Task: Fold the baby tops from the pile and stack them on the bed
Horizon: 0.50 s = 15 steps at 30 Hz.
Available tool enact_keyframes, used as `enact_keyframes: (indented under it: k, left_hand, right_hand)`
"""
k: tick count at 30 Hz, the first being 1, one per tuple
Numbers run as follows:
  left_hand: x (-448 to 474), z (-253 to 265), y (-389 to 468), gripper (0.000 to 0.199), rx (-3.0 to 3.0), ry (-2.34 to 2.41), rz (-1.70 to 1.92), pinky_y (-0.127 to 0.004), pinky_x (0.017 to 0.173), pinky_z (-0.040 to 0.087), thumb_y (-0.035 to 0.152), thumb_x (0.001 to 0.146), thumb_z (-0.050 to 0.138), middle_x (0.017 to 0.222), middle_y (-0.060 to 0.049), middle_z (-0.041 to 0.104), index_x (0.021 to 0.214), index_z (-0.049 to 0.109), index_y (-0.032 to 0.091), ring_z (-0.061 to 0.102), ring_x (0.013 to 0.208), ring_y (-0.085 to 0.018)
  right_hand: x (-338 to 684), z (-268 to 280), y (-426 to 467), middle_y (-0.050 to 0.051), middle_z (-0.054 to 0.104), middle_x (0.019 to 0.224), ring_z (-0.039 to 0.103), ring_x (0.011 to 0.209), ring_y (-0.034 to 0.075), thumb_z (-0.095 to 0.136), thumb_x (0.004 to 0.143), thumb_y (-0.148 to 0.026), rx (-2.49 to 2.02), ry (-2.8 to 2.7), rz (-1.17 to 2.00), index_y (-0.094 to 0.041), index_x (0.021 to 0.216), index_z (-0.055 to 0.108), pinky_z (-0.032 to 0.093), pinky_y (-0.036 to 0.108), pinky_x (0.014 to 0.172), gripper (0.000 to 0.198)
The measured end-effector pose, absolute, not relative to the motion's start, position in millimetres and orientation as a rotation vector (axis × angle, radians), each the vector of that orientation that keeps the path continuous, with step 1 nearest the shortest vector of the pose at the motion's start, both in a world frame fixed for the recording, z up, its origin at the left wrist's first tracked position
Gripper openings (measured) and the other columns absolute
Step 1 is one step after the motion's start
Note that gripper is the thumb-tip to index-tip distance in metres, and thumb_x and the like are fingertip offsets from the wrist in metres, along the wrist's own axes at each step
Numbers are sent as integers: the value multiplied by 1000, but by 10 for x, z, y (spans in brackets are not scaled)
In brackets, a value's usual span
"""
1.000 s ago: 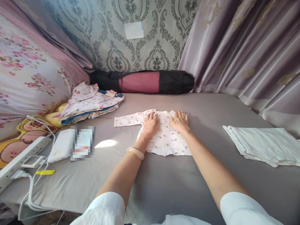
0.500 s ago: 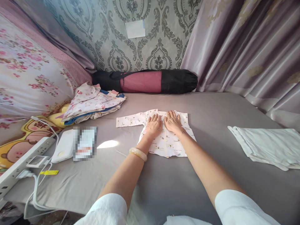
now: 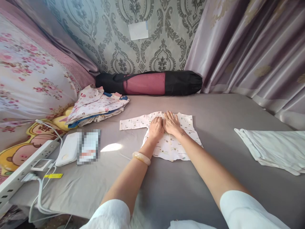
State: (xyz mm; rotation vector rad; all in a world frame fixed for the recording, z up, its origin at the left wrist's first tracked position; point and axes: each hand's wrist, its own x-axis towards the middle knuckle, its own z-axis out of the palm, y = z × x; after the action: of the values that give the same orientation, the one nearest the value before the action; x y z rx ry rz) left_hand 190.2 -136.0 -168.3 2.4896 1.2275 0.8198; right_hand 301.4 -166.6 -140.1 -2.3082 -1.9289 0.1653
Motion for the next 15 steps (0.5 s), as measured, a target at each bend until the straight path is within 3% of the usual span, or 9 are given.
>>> enact_keyframes:
  k: [4,15]
  left_hand:
    - [1891,-1746,-1311,31,2442,1210,883,-45,106,44,14,94,36,125,-19,63,118,55,15,57,122,-27]
    - [1863,-1851,-1248,41,2211,1201,1094,-49,107,43,5,80,43,121,-21,62,118,54,12,57,120,-30]
  right_hand:
    - [2995,-1447,-1640,11,26,162,17,150,26,15,101,-34,-2311,-1905,188,-8,154,31,10,46,122,60]
    - [2999,-1419,-1629,11,23,163,16,151,26,15,101,-34,-2333,-1908,243,-7,154,29,10,48,122,62]
